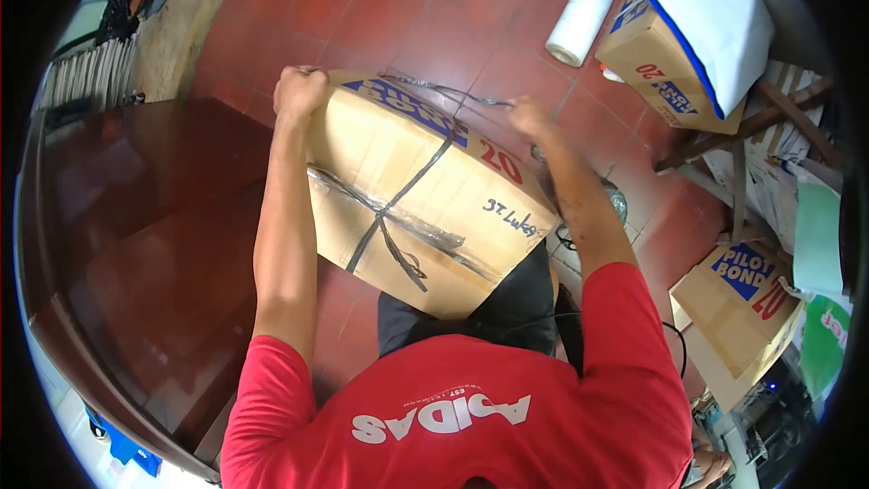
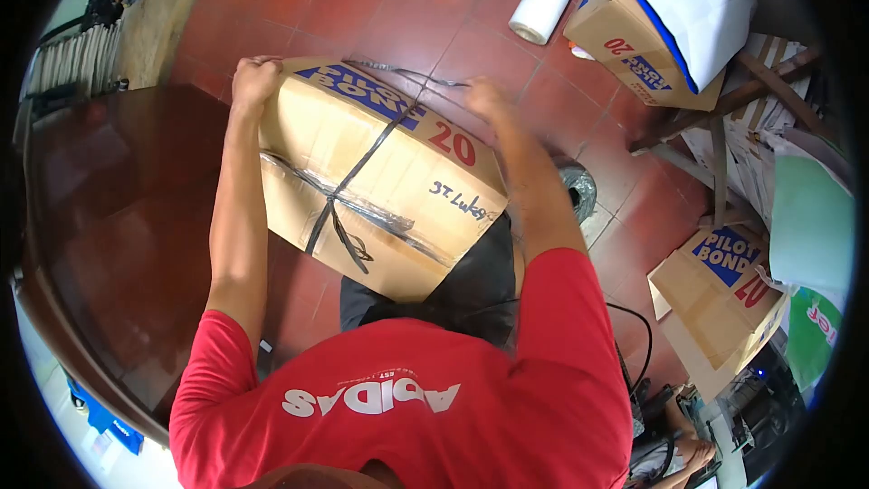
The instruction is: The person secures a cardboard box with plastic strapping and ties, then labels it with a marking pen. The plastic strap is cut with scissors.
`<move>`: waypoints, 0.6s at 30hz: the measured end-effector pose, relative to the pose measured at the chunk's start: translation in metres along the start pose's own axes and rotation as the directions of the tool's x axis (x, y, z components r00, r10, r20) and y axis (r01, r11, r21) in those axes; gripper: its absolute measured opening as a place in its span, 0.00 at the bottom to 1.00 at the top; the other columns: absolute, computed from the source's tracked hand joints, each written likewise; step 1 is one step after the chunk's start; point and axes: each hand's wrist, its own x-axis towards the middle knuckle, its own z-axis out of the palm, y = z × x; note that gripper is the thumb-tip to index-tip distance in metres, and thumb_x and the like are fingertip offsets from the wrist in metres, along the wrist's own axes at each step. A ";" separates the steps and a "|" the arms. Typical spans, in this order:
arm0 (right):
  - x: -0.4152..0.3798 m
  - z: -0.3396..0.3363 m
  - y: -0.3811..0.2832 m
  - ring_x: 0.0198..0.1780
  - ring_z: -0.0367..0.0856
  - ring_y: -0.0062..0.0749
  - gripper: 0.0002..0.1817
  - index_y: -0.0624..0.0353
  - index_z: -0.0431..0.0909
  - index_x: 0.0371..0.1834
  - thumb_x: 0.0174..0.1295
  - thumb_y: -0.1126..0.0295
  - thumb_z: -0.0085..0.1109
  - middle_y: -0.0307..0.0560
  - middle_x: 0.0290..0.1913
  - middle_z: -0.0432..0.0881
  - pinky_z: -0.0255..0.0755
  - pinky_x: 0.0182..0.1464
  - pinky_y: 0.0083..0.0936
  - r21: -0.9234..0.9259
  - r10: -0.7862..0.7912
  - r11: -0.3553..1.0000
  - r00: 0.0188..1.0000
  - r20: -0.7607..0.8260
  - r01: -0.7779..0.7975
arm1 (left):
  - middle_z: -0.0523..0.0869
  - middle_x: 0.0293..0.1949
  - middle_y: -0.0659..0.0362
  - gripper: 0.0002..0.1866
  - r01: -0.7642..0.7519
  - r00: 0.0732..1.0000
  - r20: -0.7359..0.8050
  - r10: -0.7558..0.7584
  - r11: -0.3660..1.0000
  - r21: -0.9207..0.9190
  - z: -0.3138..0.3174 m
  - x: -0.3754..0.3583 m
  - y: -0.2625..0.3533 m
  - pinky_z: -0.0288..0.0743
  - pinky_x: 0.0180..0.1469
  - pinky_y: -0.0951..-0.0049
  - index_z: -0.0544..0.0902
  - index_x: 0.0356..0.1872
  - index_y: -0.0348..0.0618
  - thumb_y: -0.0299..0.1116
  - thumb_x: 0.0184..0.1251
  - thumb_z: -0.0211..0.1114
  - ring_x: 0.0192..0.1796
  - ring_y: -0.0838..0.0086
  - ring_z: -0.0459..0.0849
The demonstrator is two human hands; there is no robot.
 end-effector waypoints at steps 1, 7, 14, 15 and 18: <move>-0.005 0.012 0.021 0.65 0.77 0.52 0.27 0.60 0.75 0.67 0.70 0.56 0.54 0.60 0.64 0.78 0.69 0.68 0.42 0.001 0.007 1.000 1.000 0.016 -0.007 | 0.92 0.42 0.50 0.17 -0.006 1.000 -0.001 0.006 0.999 -0.033 0.001 -0.001 -0.007 0.78 0.53 0.69 0.90 0.45 0.38 0.32 0.57 0.61 0.46 0.65 0.89; -0.069 0.097 0.107 0.50 0.84 0.28 0.27 0.63 0.79 0.62 0.65 0.58 0.68 0.54 0.51 0.86 0.78 0.50 0.25 0.799 0.204 0.597 0.977 -0.068 -0.069 | 0.91 0.43 0.49 0.19 -0.053 0.993 0.086 0.075 0.970 -0.238 0.005 0.014 -0.041 0.77 0.56 0.68 0.90 0.45 0.41 0.34 0.55 0.61 0.50 0.63 0.89; -0.092 0.136 0.100 0.39 0.87 0.34 0.12 0.58 0.89 0.42 0.65 0.61 0.65 0.47 0.40 0.89 0.79 0.45 0.30 0.569 0.332 0.821 0.846 -0.417 -0.042 | 0.90 0.47 0.48 0.19 -0.002 0.994 0.106 0.031 0.965 -0.264 0.015 0.028 -0.053 0.74 0.57 0.71 0.89 0.48 0.36 0.33 0.57 0.61 0.52 0.65 0.87; -0.093 0.138 0.100 0.39 0.87 0.34 0.12 0.58 0.89 0.42 0.65 0.61 0.65 0.47 0.40 0.89 0.79 0.45 0.30 0.568 0.334 0.821 0.849 -0.410 -0.049 | 0.90 0.47 0.48 0.19 0.006 0.993 0.112 0.024 0.965 -0.261 0.015 0.028 -0.053 0.74 0.57 0.71 0.89 0.48 0.36 0.33 0.57 0.61 0.52 0.65 0.87; -0.093 0.153 0.104 0.37 0.83 0.27 0.21 0.66 0.85 0.47 0.75 0.57 0.54 0.42 0.39 0.86 0.76 0.45 0.25 0.963 0.342 0.209 0.911 -0.232 0.168 | 0.90 0.48 0.47 0.20 0.042 0.989 0.146 0.000 0.959 -0.281 0.019 0.033 -0.057 0.73 0.58 0.70 0.88 0.48 0.36 0.34 0.57 0.61 0.53 0.64 0.86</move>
